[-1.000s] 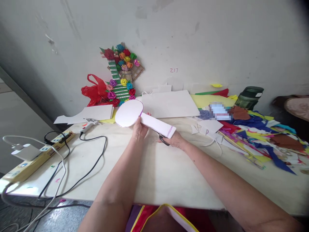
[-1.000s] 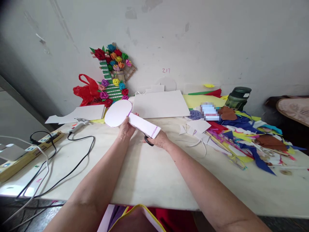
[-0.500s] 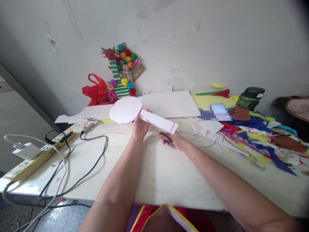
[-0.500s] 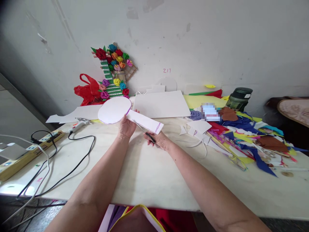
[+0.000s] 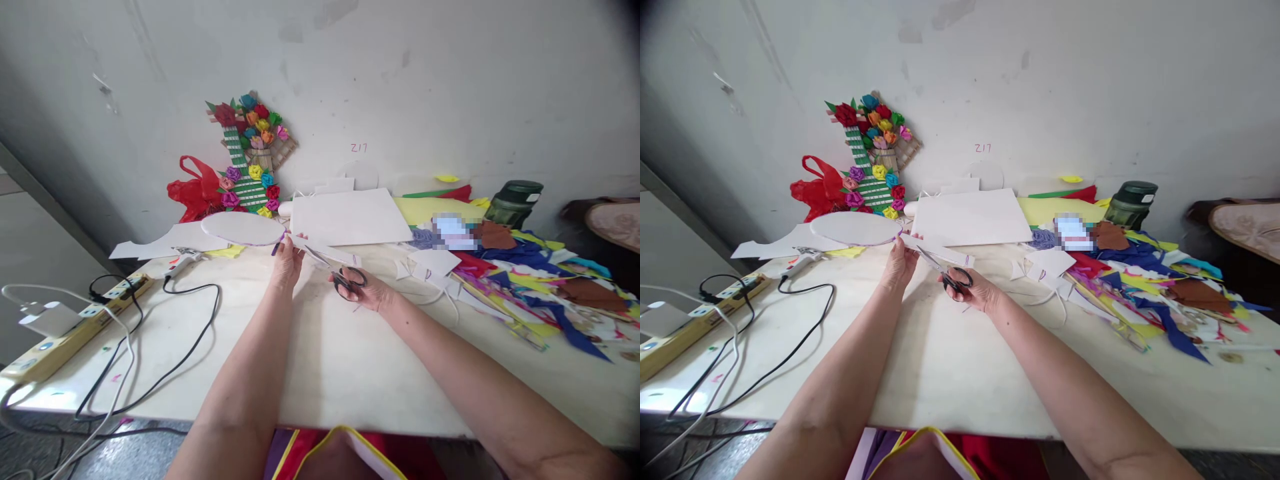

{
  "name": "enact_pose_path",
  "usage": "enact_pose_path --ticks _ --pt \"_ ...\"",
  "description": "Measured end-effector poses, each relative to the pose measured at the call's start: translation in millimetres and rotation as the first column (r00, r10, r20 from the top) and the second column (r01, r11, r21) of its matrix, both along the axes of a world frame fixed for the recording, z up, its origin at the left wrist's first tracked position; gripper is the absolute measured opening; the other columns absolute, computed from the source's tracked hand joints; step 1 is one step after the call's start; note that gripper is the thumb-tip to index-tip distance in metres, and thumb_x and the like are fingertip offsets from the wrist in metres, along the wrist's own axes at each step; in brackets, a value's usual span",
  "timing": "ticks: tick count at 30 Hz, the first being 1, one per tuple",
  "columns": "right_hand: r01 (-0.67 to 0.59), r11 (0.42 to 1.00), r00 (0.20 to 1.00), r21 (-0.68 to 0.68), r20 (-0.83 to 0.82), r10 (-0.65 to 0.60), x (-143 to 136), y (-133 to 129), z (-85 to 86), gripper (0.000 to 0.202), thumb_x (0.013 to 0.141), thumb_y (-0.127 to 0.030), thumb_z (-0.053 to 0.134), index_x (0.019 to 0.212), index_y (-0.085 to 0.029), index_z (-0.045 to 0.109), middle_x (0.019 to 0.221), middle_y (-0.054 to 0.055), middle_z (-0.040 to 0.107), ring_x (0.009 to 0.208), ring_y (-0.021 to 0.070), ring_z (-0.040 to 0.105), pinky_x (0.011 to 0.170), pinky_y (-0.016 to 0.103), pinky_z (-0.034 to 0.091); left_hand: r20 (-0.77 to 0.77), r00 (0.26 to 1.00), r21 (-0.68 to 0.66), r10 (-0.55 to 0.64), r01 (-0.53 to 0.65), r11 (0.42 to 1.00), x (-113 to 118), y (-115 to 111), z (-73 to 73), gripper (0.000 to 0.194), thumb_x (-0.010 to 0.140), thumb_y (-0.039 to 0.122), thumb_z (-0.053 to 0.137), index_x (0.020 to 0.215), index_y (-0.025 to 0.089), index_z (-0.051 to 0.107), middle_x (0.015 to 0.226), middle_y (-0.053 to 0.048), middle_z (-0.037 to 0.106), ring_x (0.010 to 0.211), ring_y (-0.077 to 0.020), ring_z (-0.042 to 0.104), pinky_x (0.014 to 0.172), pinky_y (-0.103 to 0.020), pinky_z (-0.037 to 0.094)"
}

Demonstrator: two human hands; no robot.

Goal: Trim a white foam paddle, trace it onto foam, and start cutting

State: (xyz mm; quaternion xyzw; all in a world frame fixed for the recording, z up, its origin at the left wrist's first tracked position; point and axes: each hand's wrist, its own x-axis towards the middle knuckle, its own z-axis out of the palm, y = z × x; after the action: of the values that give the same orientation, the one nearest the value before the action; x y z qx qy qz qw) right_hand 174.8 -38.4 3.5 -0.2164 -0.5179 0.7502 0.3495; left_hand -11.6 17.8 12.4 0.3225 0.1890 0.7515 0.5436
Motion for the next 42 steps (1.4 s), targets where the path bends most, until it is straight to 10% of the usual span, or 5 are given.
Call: enact_pose_path --ticks 10,17,22,28,42 --pt "-0.115 0.983 0.993 0.140 -0.012 0.118 9.6 -8.8 17.5 0.056 0.065 -0.059 0.054 0.094 -0.010 0.057 0.050 -0.001 0.052 0.038 0.0057 0.037 0.036 0.019 0.021 -0.161 0.903 -0.079 0.398 -0.414 0.907 -0.5 1.9 -0.9 0.042 0.060 0.044 0.066 0.092 0.019 0.056 0.095 -0.006 0.061 0.083 -0.0165 0.059 0.073 -0.028 0.046" --pt "0.328 0.858 0.854 0.394 0.265 -0.448 3.7 -2.6 25.0 0.044 0.063 -0.049 0.060 0.090 -0.015 0.058 0.053 -0.002 0.051 0.046 0.0086 0.042 0.042 0.021 0.030 -0.137 0.940 -0.060 0.313 -0.323 0.945 11.2 -2.1 -4.9 0.038 0.059 0.032 0.070 0.092 0.017 0.057 0.091 -0.006 0.064 0.077 -0.0157 0.060 0.073 -0.028 0.046" --pt "0.190 0.657 0.556 0.730 0.471 -0.684 1.8 0.0 16.9 0.030 0.064 -0.049 0.057 0.079 -0.023 0.062 0.065 -0.002 0.060 0.060 0.0105 0.050 0.053 0.021 0.033 -0.192 0.929 -0.096 0.317 -0.339 0.936 15.5 -2.0 -10.6 0.036 0.063 0.039 0.065 0.090 0.018 0.056 0.085 -0.004 0.064 0.071 -0.0139 0.060 0.067 -0.026 0.047" --pt "-0.004 0.575 0.397 0.818 0.529 -0.750 1.1 -8.6 21.5 0.038 0.062 -0.058 0.055 0.084 -0.028 0.063 0.075 -0.002 0.063 0.066 0.0119 0.052 0.056 0.021 0.031 -0.201 0.941 -0.120 0.271 -0.299 0.947 16.5 -3.1 -12.7 0.038 0.070 0.047 0.056 0.094 0.018 0.051 0.070 -0.002 0.061 0.061 -0.0125 0.058 0.062 -0.026 0.047" --pt "0.004 0.582 0.411 0.813 0.529 -0.742 -2.3 -3.6 14.8 0.036 0.067 -0.054 0.054 0.097 -0.035 0.061 0.080 -0.004 0.065 0.071 0.0132 0.054 0.056 0.021 0.031 -0.082 0.994 -0.084 0.077 -0.084 0.993 33.7 -17.6 -3.2 0.041 0.072 0.045 0.055 0.102 0.019 0.044 0.081 -0.009 0.066 0.071 -0.0188 0.064 0.066 -0.031 0.048"
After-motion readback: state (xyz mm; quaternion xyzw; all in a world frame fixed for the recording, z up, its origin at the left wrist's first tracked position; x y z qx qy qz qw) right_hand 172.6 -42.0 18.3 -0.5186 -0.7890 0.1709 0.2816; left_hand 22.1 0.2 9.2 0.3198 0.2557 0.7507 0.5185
